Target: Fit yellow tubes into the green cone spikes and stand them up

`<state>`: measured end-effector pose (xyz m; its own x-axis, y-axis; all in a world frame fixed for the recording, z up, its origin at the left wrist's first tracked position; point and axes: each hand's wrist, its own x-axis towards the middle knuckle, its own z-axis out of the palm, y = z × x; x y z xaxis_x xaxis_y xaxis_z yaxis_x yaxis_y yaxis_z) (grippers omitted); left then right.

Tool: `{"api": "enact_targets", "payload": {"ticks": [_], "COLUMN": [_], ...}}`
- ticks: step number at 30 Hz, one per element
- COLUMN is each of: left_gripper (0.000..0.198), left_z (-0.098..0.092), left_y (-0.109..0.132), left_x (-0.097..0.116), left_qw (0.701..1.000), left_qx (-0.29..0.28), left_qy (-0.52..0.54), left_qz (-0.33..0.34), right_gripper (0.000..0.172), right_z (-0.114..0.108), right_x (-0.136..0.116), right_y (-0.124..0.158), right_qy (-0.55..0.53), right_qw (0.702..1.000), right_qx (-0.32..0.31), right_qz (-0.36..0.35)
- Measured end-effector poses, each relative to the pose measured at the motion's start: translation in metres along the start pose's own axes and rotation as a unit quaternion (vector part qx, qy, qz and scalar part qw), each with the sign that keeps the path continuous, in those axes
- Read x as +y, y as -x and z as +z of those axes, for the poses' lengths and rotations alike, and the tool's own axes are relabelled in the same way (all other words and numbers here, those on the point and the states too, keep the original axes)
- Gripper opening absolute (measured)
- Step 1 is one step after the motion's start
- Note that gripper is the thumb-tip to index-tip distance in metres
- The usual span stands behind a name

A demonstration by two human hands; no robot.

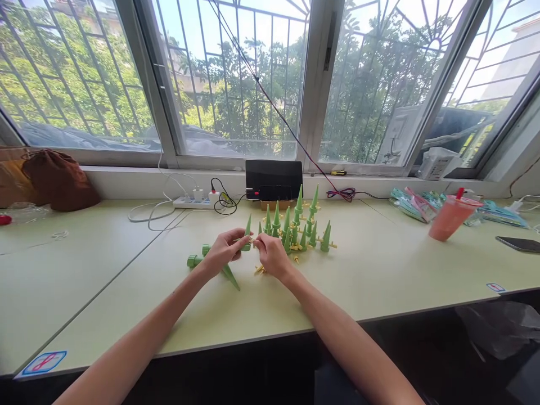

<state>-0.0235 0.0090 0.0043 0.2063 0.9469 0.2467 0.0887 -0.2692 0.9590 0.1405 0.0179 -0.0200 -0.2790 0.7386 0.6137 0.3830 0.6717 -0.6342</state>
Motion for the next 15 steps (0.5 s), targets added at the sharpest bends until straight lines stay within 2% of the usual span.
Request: {"api": "enact_targets", "payload": {"ticks": [15], "left_gripper": [0.038], "left_z": [0.0007], "left_y": [-0.0013], "left_x": [0.0009], "left_qw": [1.000], "left_qx": [0.002], "left_qy": [0.004], "left_qz": [0.000], "right_gripper": [0.037], "right_z": [0.0008], "right_x": [0.0019], "right_y": [-0.0005], "right_qy": [0.025], "right_qw": [1.000], "right_qx": [0.001], "right_qz": [0.008]}}
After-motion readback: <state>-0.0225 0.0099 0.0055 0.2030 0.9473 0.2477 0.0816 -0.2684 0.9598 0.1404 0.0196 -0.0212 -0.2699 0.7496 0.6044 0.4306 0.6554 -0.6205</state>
